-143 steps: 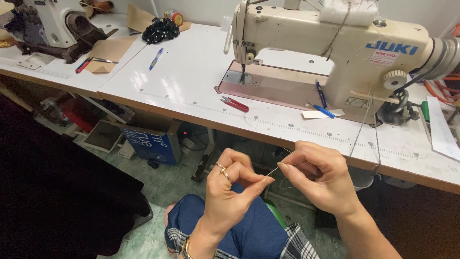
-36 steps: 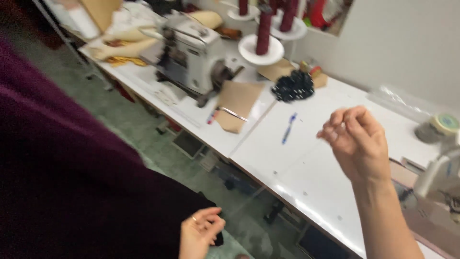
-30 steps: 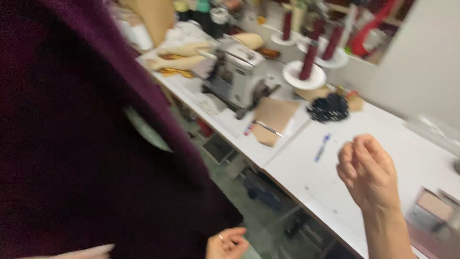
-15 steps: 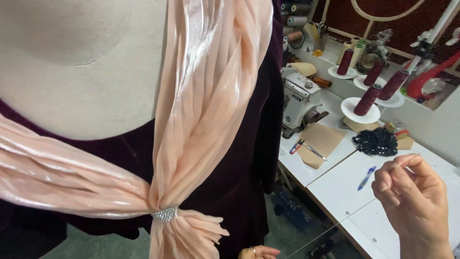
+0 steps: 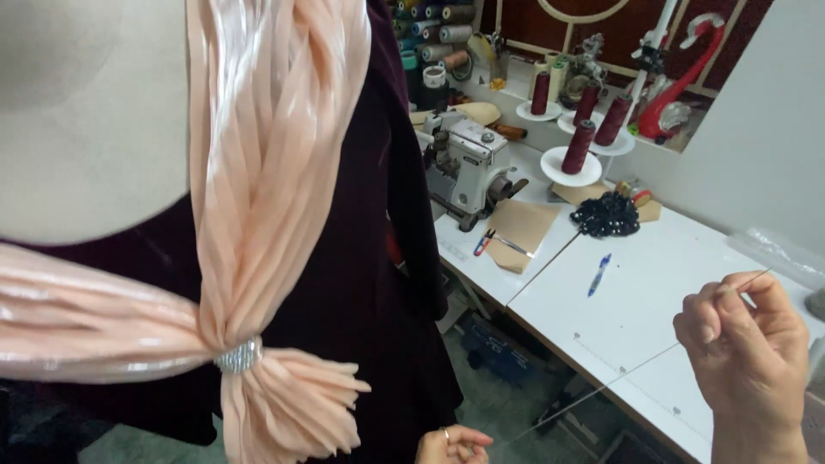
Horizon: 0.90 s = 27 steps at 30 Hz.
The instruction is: The person is seen adjusting a pink scarf on a mannequin, pinning it in place, and then moving to a sewing machine to thread a needle.
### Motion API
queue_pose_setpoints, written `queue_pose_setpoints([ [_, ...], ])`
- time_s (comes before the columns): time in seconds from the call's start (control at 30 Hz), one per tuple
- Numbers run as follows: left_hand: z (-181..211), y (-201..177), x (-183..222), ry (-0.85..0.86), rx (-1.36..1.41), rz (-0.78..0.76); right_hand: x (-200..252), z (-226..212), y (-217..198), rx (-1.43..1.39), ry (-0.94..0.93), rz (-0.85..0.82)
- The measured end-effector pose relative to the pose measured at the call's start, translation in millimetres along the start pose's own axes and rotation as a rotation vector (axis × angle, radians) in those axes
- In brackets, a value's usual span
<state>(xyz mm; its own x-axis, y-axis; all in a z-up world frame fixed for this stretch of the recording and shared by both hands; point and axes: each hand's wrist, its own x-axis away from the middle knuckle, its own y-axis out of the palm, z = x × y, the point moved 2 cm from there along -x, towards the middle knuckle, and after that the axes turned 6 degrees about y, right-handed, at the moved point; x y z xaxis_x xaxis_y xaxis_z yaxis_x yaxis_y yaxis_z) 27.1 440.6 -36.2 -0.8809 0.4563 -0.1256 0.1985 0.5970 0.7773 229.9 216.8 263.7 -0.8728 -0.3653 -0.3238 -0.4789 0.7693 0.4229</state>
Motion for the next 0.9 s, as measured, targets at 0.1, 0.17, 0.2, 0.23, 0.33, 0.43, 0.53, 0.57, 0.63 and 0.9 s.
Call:
queue_pose_setpoints([
  [0.1, -6.9, 8.3, -3.3, 0.433, -0.442, 0.188, 19.7, -7.1, -7.7, -0.019, -0.032, -0.018],
  [0.17, -124.1, 74.9, 6.2, 0.728, -1.812, 1.325, 37.9, -13.5, -6.0, 0.005, -0.02, 0.01],
  [0.2, -122.7, 64.8, 16.6, 0.724, -1.812, 1.323, 46.4, -17.5, -3.8, 0.008, -0.02, 0.013],
  [0.23, -121.9, 55.7, 26.4, 0.757, -1.84, 1.23, 55.5, -21.9, -1.1, 0.012, -0.029, -0.001],
  [0.33, -130.8, 35.7, 49.0, 0.828, -1.868, 1.076, 81.7, -36.3, 7.5, -0.005, -0.037, -0.015],
  [0.43, -150.0, 21.6, 70.8, 0.888, -1.831, 1.049, 104.9, -48.0, 19.3, -0.006, -0.046, -0.039],
  [0.53, -179.2, 27.1, 84.7, 0.935, -1.786, 1.126, 117.5, -58.0, 34.0, 0.02, -0.07, -0.089],
  [0.57, -189.4, 30.9, 89.6, 0.956, -1.782, 1.183, 121.2, -59.1, 39.1, 0.019, -0.079, -0.112],
  [0.63, -185.4, 17.9, 101.3, 1.011, -1.752, 1.139, 128.3, -60.0, 48.1, -0.01, -0.076, -0.132],
  [0.9, -194.9, 21.9, 124.5, 1.377, -1.81, 1.15, 139.6, -51.0, 94.3, -0.018, -0.133, -0.142],
])
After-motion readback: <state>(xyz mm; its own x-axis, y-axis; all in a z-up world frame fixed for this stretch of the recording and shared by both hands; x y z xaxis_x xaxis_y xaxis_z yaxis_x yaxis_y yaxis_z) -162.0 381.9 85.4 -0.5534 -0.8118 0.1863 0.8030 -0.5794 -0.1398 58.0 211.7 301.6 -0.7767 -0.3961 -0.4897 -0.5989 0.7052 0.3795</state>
